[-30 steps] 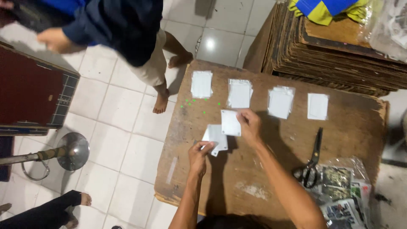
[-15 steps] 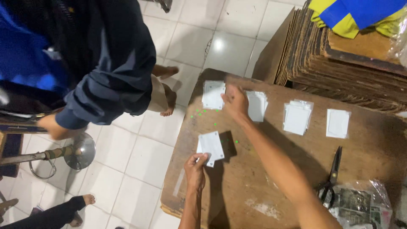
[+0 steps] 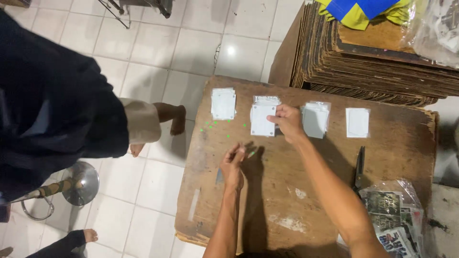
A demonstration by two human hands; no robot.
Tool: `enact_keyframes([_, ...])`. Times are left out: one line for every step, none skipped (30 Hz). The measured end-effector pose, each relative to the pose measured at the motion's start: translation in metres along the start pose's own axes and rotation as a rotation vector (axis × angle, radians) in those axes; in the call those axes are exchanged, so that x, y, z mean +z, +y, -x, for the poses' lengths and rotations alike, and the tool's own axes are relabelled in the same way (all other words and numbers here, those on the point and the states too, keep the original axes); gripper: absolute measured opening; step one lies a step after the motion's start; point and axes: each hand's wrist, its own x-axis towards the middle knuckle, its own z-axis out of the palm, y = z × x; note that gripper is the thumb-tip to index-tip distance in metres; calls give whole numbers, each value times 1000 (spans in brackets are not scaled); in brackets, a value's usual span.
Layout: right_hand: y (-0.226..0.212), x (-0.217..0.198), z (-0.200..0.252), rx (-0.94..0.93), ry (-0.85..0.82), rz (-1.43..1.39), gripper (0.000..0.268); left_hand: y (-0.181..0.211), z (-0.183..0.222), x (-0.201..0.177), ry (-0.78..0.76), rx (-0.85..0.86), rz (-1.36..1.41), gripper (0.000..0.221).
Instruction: Cutting small paper labels with scissors and organizing them on a wooden table.
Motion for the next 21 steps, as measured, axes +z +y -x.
enact_keyframes([9, -7, -3, 12, -58, -18, 27, 23, 11, 18, 20, -56, 28, 64])
enact_keyframes([3, -6, 2, 15, -57, -16, 27, 24, 2, 20, 21, -59, 28, 64])
enact_keyframes([-1, -6, 9, 35, -96, -63, 27, 23, -5, 20, -98, -66, 19, 73])
enact_keyframes([-5, -5, 17, 54, -134, -109, 28, 23, -12, 21, -217, -74, 10, 82])
enact_keyframes([-15, -4, 24, 54, -130, -110, 28, 1, -27, 14, -220, -76, 9, 82])
enact_keyframes([-25, -4, 30, 63, -146, -132, 28, -20, -43, 7, -229, -55, -30, 59])
enact_keyframes([-37, -4, 36, 69, -159, -153, 29, -41, -58, 3, -242, -33, -67, 40])
enact_keyframes([-40, -8, 32, 66, -154, -152, 29, -36, -58, 10, -248, -35, -67, 40])
enact_keyframes([-41, -10, 31, 62, -180, -156, 28, -31, -57, 14, -230, -15, -74, 46])
enact_keyframes([-41, -13, 28, 58, -207, -159, 27, -26, -56, 18, -211, 6, -82, 53])
enact_keyframes([-42, -14, 28, 57, -206, -158, 27, -27, -57, 17, -212, 5, -81, 53])
enact_keyframes([-42, -14, 28, 58, -213, -172, 28, -27, -59, 17, -274, 1, -68, 56])
enact_keyframes([-42, -14, 28, 60, -220, -185, 29, -26, -60, 15, -333, -4, -56, 60])
enact_keyframes([-45, -14, 26, 60, -220, -185, 29, -36, -68, 11, -333, -4, -56, 60])
enact_keyframes([-46, -13, 26, 54, -216, -169, 32, -45, -76, 5, -288, -26, -73, 48])
enact_keyframes([-46, -12, 25, 49, -212, -153, 35, -54, -83, -1, -243, -48, -91, 37])
enact_keyframes([-44, -14, 18, 52, -213, -152, 35, -56, -87, -9, -239, -50, -91, 37])
enact_keyframes([-42, -17, 11, -38, -147, -62, 41, -58, -90, -17, -128, -47, -122, 34])
enact_keyframes([-41, -20, 4, -131, -79, 27, 47, -60, -93, -23, -20, -42, -154, 31])
enact_keyframes([-22, -24, -12, -130, -79, 27, 47, -60, -92, -32, -19, -44, -154, 31])
enact_keyframes([-2, -29, -26, -152, -52, 100, 50, -59, -90, -39, 16, -37, -140, 31])
